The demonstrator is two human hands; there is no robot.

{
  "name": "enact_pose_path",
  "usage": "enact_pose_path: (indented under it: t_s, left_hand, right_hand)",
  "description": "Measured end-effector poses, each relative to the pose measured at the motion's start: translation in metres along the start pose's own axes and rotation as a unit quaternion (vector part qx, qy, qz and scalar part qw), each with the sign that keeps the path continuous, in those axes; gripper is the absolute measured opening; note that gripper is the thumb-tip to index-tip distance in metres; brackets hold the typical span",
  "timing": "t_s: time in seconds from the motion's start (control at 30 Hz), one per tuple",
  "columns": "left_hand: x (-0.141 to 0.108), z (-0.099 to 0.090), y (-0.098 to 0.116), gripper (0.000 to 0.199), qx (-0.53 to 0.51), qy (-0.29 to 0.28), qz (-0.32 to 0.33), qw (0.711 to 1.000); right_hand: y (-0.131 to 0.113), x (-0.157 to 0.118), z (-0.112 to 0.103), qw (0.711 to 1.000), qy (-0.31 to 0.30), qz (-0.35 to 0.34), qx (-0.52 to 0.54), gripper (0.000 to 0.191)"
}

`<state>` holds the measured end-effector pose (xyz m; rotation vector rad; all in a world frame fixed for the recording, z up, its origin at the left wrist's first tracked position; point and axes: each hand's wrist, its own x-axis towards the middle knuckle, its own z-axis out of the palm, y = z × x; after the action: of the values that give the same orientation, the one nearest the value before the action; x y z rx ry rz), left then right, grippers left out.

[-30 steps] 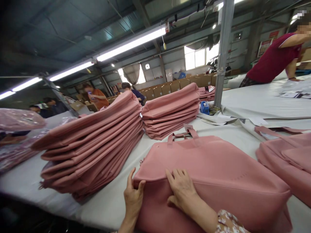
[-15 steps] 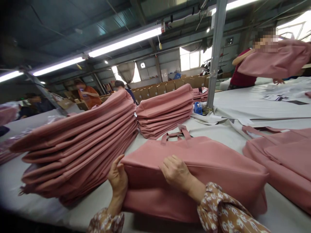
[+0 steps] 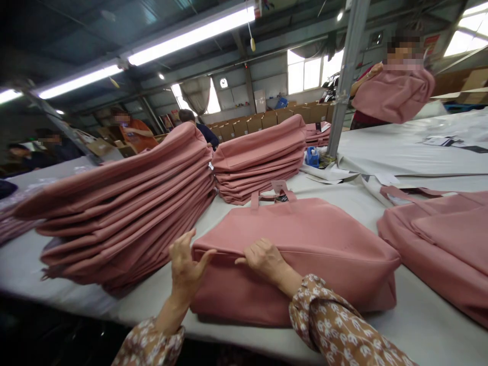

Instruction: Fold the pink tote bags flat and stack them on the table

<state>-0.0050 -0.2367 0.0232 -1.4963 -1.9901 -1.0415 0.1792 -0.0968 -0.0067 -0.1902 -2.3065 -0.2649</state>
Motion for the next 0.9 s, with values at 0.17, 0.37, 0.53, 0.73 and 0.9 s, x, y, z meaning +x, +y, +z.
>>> enact_pose_path:
  t_s: [0.17, 0.37, 0.53, 0.73, 0.9]
  left_hand:
    - [0.024, -0.006, 0.058, 0.089, 0.018, -0.337, 0.244, 0.909]
    - [0.024, 0.013, 0.091, 0.095, 0.005, -0.383, 0.274, 0.882]
    - [0.034, 0.054, 0.134, 0.095, -0.008, -0.393, 0.287, 0.873]
    - [0.046, 0.067, 0.166, 0.021, -0.032, -0.426, 0.341, 0.837]
    - [0.021, 0.061, 0.152, 0.024, -0.024, -0.45, 0.369, 0.813]
  right_hand:
    - [-0.002, -0.001, -0.025, 0.999, 0.0, 0.033, 0.021, 0.03]
    - [-0.028, -0.073, -0.102, 0.993, 0.002, 0.038, 0.114, 0.031]
    - [-0.051, -0.137, -0.141, 0.968, -0.197, 0.025, 0.152, 0.034]
    - [-0.022, -0.153, -0.12, 0.929, -0.289, 0.147, 0.179, 0.049]
    - [-0.003, -0.142, -0.085, 0.935, -0.184, 0.205, 0.221, 0.049]
